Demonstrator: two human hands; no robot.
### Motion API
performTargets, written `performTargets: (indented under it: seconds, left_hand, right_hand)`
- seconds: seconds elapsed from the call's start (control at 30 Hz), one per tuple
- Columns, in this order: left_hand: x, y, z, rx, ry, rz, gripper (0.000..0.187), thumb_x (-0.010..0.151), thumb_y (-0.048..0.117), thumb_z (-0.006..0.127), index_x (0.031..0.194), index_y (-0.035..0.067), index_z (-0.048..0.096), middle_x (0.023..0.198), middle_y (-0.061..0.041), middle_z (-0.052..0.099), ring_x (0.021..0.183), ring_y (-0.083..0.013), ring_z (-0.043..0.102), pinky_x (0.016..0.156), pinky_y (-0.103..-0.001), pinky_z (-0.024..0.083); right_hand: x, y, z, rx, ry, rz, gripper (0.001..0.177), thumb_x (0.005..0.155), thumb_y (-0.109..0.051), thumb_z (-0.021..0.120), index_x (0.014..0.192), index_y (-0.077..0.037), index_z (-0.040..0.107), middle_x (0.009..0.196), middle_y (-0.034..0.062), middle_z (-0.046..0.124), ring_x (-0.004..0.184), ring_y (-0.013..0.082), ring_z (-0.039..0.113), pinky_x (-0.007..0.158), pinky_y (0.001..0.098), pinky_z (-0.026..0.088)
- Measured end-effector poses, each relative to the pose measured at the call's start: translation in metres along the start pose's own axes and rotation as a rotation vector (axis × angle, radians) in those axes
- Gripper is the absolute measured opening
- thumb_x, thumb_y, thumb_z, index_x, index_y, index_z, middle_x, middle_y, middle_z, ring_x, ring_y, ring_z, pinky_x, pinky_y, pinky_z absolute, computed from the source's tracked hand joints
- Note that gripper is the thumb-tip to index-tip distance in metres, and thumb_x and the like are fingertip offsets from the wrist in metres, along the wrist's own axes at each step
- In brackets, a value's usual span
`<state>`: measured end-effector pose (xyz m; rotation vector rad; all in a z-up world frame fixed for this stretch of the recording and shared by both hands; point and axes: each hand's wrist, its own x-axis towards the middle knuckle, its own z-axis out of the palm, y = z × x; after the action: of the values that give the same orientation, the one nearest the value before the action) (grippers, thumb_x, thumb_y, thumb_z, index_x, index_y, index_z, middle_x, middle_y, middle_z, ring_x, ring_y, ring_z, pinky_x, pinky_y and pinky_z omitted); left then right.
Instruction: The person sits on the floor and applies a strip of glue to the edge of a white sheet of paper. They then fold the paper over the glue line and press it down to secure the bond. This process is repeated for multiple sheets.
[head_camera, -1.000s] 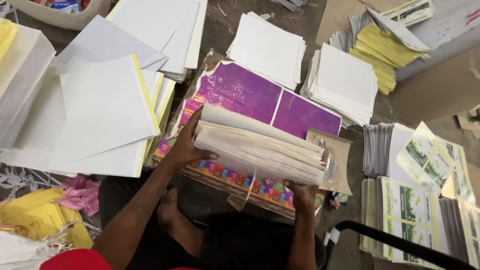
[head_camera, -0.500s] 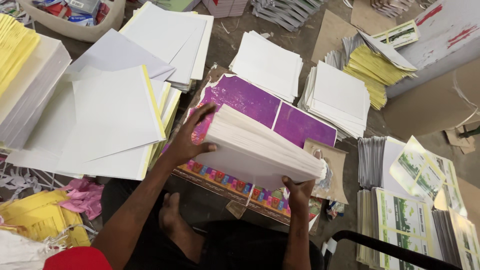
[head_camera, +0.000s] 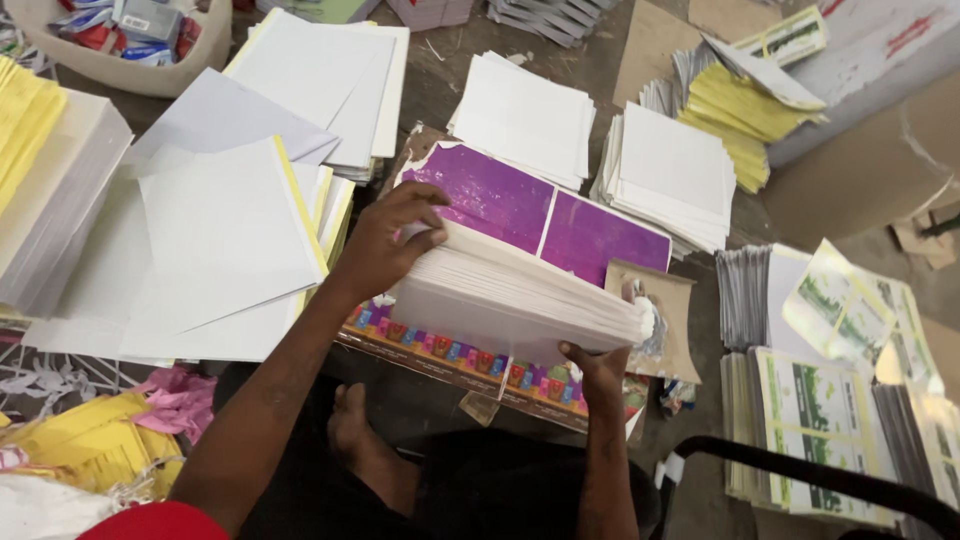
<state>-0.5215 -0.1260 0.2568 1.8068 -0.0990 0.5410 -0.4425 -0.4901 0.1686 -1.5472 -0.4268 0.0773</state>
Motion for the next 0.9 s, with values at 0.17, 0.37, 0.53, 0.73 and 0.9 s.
performTargets:
  seconds: [0.17, 0.37, 0.53, 0.73, 0.9]
  left_hand:
    - [-0.024, -0.034, 0.007, -0.381, 0.022, 0.128, 0.064, 0.107, 0.058, 0.046, 0.151, 0.011, 0.049, 0.167, -0.010, 0.028, 0.155, -0.0281, 0.030, 0.128, -0.047, 0.027]
    - [-0.038, -0.079, 0.043, -0.683, 0.022, -0.052, 0.093, 0.100, 0.077, 0.023, 0.167, 0.012, 0.026, 0.166, -0.012, 0.035, 0.151, -0.0323, 0.037, 0.126, -0.050, 0.029]
    - [-0.047, -0.108, 0.035, -0.400, -0.029, -0.305, 0.113, 0.073, 0.078, 0.058, 0.160, 0.013, 0.026, 0.152, -0.014, 0.049, 0.136, -0.0303, 0.051, 0.105, -0.051, 0.050]
    - [-0.050, -0.137, 0.052, -0.257, 0.125, -0.317, 0.115, 0.075, 0.079, 0.070, 0.153, 0.001, 0.038, 0.132, -0.021, 0.061, 0.121, -0.0328, 0.062, 0.097, -0.048, 0.057]
    - [-0.063, -0.152, 0.055, -0.287, 0.130, -0.240, 0.116, 0.077, 0.084, 0.063, 0.152, -0.001, 0.040, 0.127, -0.017, 0.062, 0.119, -0.0307, 0.063, 0.096, -0.044, 0.055]
  right_hand:
    - [0.007, 0.022, -0.006, -0.021, -0.001, 0.067, 0.098, 0.065, -0.009, 0.090, 0.148, 0.002, 0.038, 0.121, 0.0183, 0.066, 0.116, 0.0320, 0.067, 0.100, 0.0452, 0.058]
    - [0.005, 0.031, -0.009, 0.010, -0.019, 0.060, 0.079, 0.068, -0.012, 0.091, 0.134, 0.009, 0.053, 0.117, 0.0229, 0.068, 0.113, 0.0358, 0.068, 0.097, 0.0465, 0.059]
    - [0.011, 0.028, -0.009, -0.042, 0.022, -0.001, 0.098, 0.067, -0.014, 0.090, 0.143, 0.002, 0.031, 0.121, 0.0187, 0.059, 0.118, 0.0312, 0.064, 0.096, 0.0442, 0.058]
    - [0.005, 0.028, 0.004, -0.045, 0.094, -0.019, 0.087, 0.077, -0.014, 0.087, 0.142, 0.004, 0.032, 0.121, 0.0194, 0.060, 0.116, 0.0297, 0.065, 0.097, 0.0417, 0.060]
    - [-0.007, 0.023, 0.004, -0.070, -0.001, -0.025, 0.080, 0.077, -0.009, 0.087, 0.140, 0.004, 0.040, 0.121, 0.0188, 0.064, 0.117, 0.0294, 0.067, 0.099, 0.0409, 0.060]
